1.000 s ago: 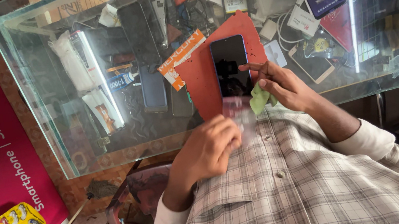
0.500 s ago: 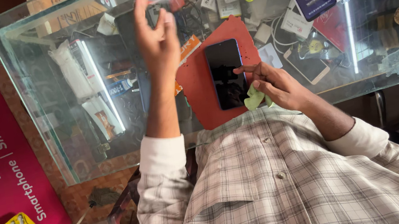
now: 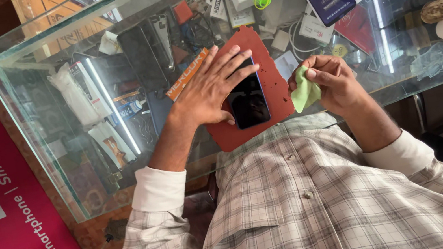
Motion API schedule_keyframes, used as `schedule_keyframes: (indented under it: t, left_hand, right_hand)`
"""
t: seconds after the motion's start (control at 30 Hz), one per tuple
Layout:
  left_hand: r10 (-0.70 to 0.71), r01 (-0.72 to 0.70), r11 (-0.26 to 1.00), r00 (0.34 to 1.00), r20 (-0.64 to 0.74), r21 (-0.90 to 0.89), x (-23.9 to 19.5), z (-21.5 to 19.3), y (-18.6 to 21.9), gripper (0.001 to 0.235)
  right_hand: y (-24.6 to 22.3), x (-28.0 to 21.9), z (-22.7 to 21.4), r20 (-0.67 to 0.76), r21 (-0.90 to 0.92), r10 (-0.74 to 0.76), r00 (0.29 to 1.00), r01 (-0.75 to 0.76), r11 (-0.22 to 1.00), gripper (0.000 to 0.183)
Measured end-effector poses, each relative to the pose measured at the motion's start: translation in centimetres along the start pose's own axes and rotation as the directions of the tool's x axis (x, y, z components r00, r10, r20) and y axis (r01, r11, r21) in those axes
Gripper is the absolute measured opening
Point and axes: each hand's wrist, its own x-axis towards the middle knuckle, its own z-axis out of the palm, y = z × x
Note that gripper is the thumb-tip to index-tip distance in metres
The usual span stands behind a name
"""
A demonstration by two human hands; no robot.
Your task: The person removes a green rubber band from a smartphone, then wipes the screen and edges with a green cloth. They apply liquid from a small bottle onto the cloth and continue wiping the phone's screen and sides repeatedly.
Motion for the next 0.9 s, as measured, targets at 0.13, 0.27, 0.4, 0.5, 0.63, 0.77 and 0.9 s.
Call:
schedule_keyframes:
  t: [0.13, 0.27, 0.4, 0.5, 0.63, 0.77, 0.9]
  left_hand:
    - [0.035, -0.041, 0.997, 0.996, 0.082, 0.069, 0.7, -0.5, -0.6, 0.124]
    - [0.062, -0.061, 0.997, 0.997, -0.034, 0.045, 1.5, 0.7, -0.4, 0.119]
    - [-0.044, 0.057, 0.994, 0.990, -0.130, 0.096, 1.7, 2.2, 1.2, 0.117]
    - [-0.195, 0.221, 0.965, 0.964, -0.183, 0.141, 2.1, 3.6, 3.5, 0.120]
    - [-0.354, 0.385, 0.923, 0.864, -0.359, 0.016, 2.2, 5.6, 6.2, 0.127]
    - [-0.317, 0.233, 0.948, 0.761, -0.566, -0.217, 0.2, 5.7, 4.5, 0.131]
    - [-0.321, 0.180, 0.940, 0.750, -0.578, -0.290, -1.3, 5.5, 2.5, 0.135]
  right_hand:
    - [-1.0, -0.1, 0.4, 0.056, 0.019, -0.032, 0.998, 0.031, 0.999, 0.013]
    - [-1.2, 0.2, -0.1, 0.088, 0.100, -0.102, 0.991, 0.093, 0.991, 0.009]
    - [-1.7, 0.5, -0.4, 0.042, 0.051, -0.118, 0.992, 0.116, 0.992, 0.012]
    - [-2.1, 0.7, 0.4, -0.021, -0.300, -0.126, 0.992, 0.113, 0.947, 0.014]
    - [-2.0, 1.6, 2.7, 0.104, -0.891, -0.264, 0.959, 0.208, 0.404, 0.013]
    - [-0.9, 3.7, 5.0, 0.338, -0.913, -0.292, 0.895, 0.387, 0.129, 0.014]
    - [0.5, 6.6, 7.0, 0.426, -0.896, -0.287, 0.858, 0.443, -0.003, 0.019]
